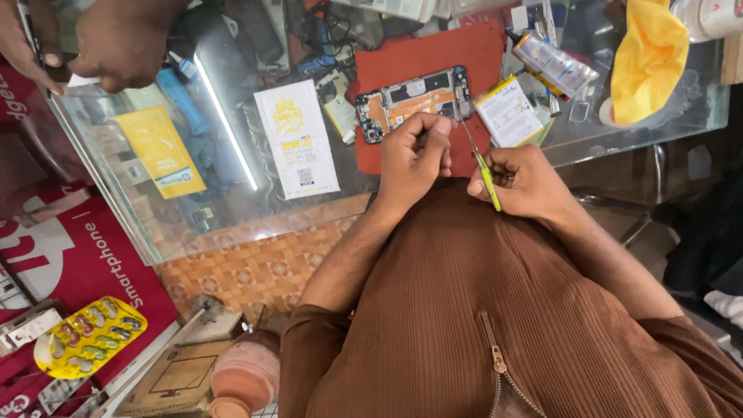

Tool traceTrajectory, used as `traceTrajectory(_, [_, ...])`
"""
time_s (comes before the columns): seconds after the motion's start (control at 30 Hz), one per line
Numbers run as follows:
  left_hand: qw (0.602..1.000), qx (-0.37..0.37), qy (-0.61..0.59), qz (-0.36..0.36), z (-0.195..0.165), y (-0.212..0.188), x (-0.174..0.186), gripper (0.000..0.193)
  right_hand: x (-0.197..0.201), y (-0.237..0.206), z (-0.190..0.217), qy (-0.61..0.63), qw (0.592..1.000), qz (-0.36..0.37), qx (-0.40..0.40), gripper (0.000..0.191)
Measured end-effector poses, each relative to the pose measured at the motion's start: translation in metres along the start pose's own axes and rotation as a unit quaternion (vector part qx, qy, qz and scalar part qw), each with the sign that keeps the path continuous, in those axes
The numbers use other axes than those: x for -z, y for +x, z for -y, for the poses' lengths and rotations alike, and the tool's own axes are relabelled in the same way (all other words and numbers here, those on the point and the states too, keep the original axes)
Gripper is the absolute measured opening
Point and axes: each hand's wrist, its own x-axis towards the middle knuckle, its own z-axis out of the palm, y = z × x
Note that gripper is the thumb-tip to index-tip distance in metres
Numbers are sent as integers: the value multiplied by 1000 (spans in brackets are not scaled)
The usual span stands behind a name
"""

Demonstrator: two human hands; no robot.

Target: The person opens a smartphone, removes the battery, applies adhesive, cuts and places tape, then reinserts the battery and closes the device. The work is performed on a glass counter with tools and parts visible.

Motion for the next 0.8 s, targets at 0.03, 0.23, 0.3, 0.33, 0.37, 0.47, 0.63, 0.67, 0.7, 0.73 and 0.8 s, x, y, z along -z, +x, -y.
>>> traceTrajectory(0.03, [1000,5,-14,-16,0,3,1,23,0,2,-1,3,1000,-2,-8,22])
traceTrajectory(0.23, [999,-22,42,2,1,5,-1,21,1,6,-8,2,1000,10,14,26])
traceTrajectory(0.3, [998,-25,55,19,2,4,-3,21,-1,9,-12,8,1000,4,16,31])
traceTrajectory(0.33, [997,-28,61,27,3,4,-4,22,-2,10,-14,9,1000,0,18,33])
traceTrajectory(0.37, [995,-40,83,25,4,5,-4,21,-2,12,-16,-3,1000,1,17,35])
traceTrajectory(0.47, [986,-78,150,11,8,5,-3,21,-3,14,-22,-31,999,4,7,43])
traceTrajectory(0.63, [976,-79,200,-9,23,10,-3,22,-5,12,-25,-83,996,-6,-22,55])
traceTrajectory(0.67, [976,-83,201,-13,27,11,-3,22,-6,11,-25,-79,997,-10,-22,55])
traceTrajectory(0.7, [976,-88,201,-18,31,12,-4,22,-6,11,-24,-76,997,-14,-22,55])
traceTrajectory(0.73, [975,-91,201,-22,34,12,-5,22,-7,9,-22,-72,997,-18,-24,55])
traceTrajectory(0.8, [978,-82,191,-23,39,13,-5,21,-8,9,-19,-49,998,-17,-32,54])
